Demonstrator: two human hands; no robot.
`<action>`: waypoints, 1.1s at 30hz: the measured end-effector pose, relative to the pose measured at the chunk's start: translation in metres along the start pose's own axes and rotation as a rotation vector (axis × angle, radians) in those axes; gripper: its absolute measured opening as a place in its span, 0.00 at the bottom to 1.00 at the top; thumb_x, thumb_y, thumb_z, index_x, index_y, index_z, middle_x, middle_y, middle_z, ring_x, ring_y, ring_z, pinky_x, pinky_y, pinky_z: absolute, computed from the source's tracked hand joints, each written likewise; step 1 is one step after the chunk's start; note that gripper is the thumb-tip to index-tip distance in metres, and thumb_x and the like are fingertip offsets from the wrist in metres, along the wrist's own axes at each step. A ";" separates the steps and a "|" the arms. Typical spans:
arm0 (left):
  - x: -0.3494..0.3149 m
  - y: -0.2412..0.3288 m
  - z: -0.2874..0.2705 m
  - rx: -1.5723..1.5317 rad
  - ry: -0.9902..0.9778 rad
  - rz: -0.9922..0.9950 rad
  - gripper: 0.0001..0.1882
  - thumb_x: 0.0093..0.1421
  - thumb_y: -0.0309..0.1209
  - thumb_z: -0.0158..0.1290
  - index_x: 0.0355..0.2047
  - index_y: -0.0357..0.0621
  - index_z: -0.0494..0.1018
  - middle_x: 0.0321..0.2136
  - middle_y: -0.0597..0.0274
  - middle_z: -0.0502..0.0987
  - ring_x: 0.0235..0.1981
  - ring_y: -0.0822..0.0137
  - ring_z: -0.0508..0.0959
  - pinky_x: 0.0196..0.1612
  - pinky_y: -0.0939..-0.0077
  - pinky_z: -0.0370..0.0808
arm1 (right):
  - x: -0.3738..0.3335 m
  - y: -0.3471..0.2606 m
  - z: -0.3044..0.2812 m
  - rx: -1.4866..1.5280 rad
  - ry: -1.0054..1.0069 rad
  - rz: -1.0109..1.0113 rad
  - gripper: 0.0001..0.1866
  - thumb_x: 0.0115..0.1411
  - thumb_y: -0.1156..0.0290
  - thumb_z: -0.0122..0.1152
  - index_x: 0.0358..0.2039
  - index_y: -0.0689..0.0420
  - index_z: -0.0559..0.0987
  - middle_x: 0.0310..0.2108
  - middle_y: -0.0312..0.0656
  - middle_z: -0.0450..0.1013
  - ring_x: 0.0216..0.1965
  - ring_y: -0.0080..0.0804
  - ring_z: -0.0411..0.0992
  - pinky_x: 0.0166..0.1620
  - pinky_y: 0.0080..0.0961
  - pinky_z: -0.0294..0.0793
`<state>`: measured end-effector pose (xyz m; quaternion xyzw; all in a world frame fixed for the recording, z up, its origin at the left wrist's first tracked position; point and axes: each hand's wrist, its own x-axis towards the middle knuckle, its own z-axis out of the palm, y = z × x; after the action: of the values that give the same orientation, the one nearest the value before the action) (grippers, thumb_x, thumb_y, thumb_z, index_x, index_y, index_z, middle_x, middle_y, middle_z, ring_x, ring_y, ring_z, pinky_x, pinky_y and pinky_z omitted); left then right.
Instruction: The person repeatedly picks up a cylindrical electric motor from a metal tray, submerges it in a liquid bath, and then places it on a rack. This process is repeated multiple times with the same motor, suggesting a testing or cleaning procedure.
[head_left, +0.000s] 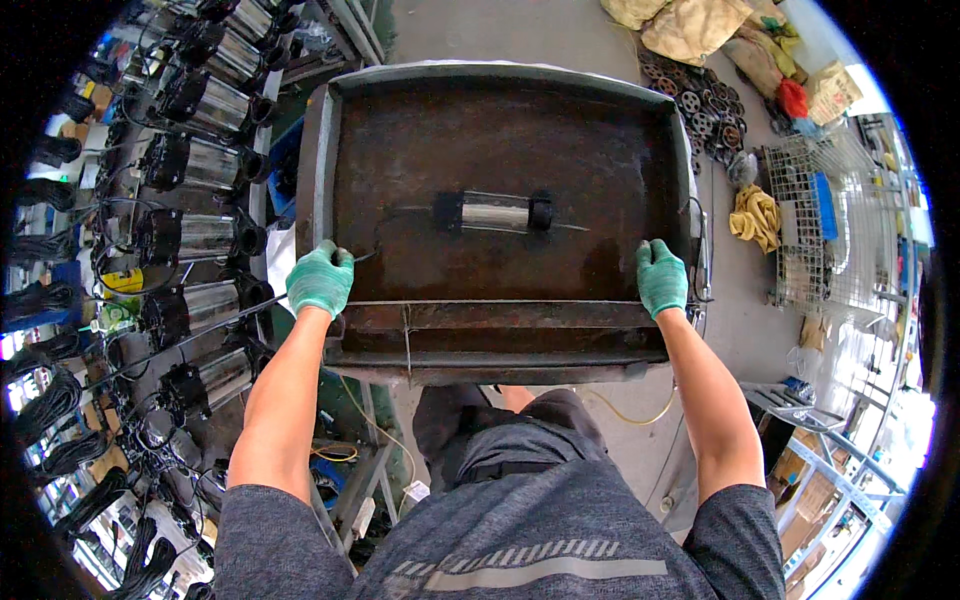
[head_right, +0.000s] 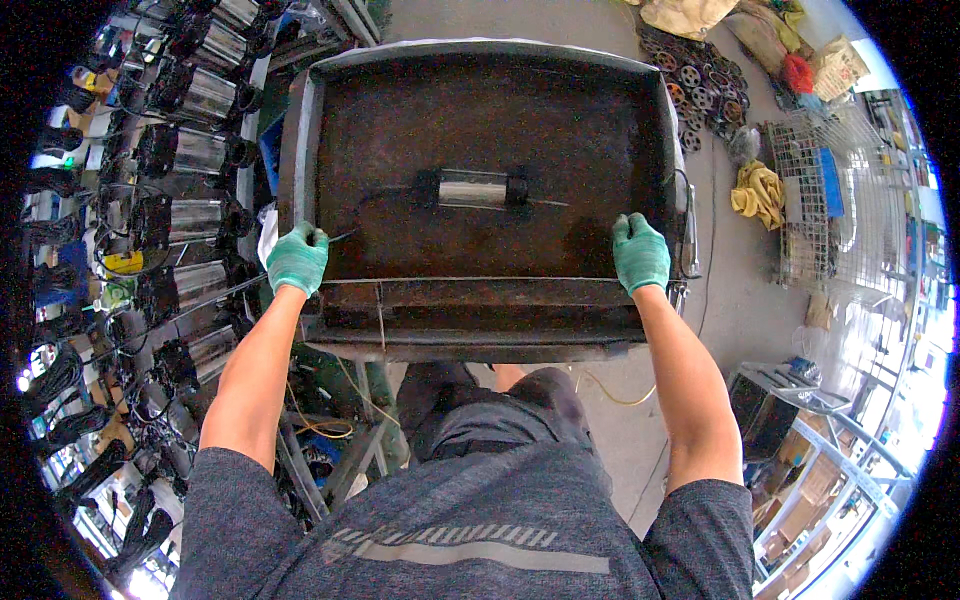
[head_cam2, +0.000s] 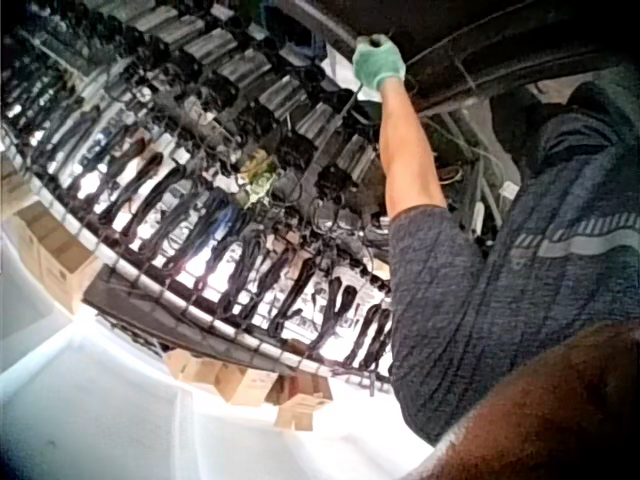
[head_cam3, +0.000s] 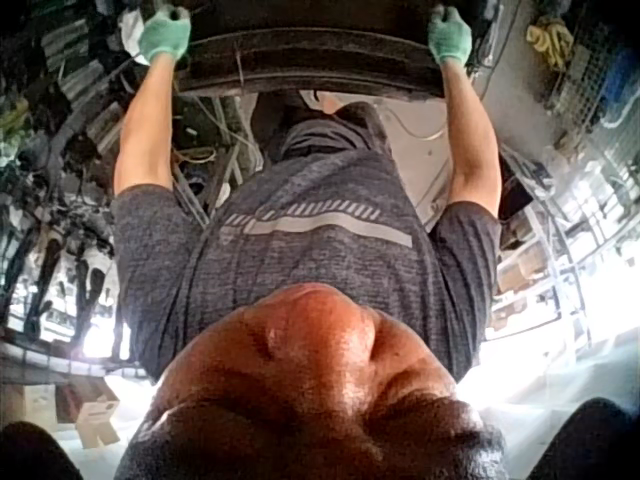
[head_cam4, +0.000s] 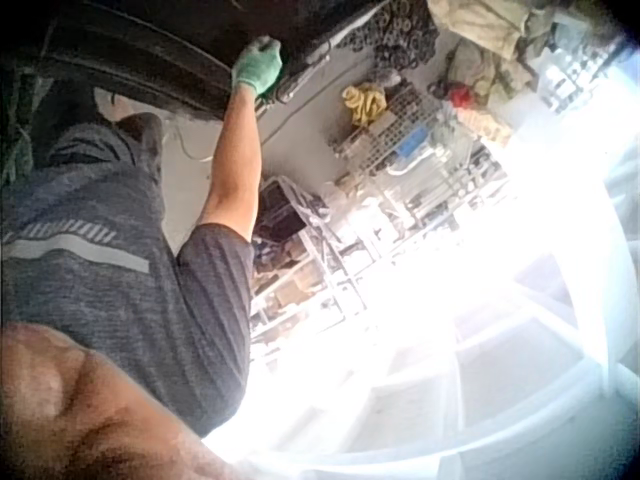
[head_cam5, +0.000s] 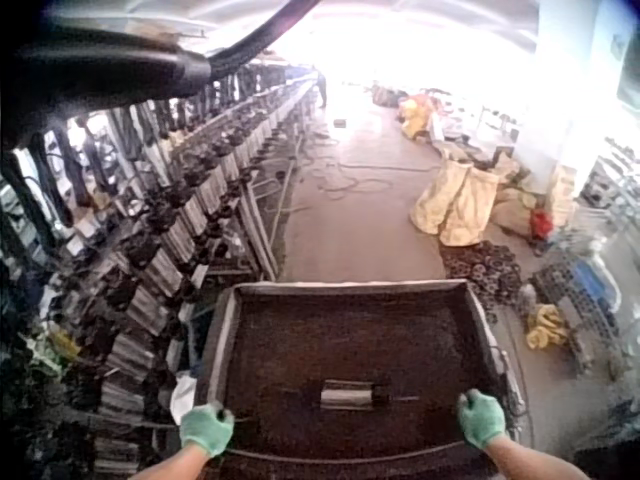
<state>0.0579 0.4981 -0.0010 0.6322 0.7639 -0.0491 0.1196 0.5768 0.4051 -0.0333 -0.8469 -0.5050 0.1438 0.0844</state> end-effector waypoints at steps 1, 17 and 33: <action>0.000 0.001 -0.001 -0.002 -0.006 -0.007 0.17 0.65 0.47 0.50 0.37 0.50 0.80 0.32 0.46 0.83 0.38 0.40 0.82 0.43 0.48 0.78 | 0.000 -0.001 -0.001 0.000 -0.008 0.005 0.20 0.71 0.51 0.48 0.42 0.54 0.79 0.37 0.59 0.79 0.41 0.65 0.76 0.42 0.56 0.74; 0.002 -0.002 0.004 0.000 0.015 0.006 0.16 0.64 0.47 0.50 0.36 0.50 0.80 0.33 0.46 0.83 0.38 0.40 0.82 0.42 0.48 0.78 | -0.001 -0.001 -0.002 -0.004 -0.020 0.026 0.20 0.70 0.50 0.50 0.42 0.54 0.79 0.36 0.58 0.79 0.41 0.64 0.76 0.42 0.56 0.75; 0.005 -0.007 0.010 -0.003 0.023 0.011 0.17 0.65 0.48 0.50 0.37 0.51 0.80 0.32 0.46 0.83 0.38 0.41 0.82 0.42 0.49 0.78 | -0.001 -0.005 -0.006 -0.010 -0.020 0.027 0.19 0.71 0.51 0.50 0.39 0.54 0.78 0.35 0.57 0.79 0.40 0.64 0.76 0.41 0.56 0.74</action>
<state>0.0518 0.4991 -0.0121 0.6370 0.7616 -0.0402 0.1120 0.5736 0.4067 -0.0264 -0.8525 -0.4951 0.1510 0.0729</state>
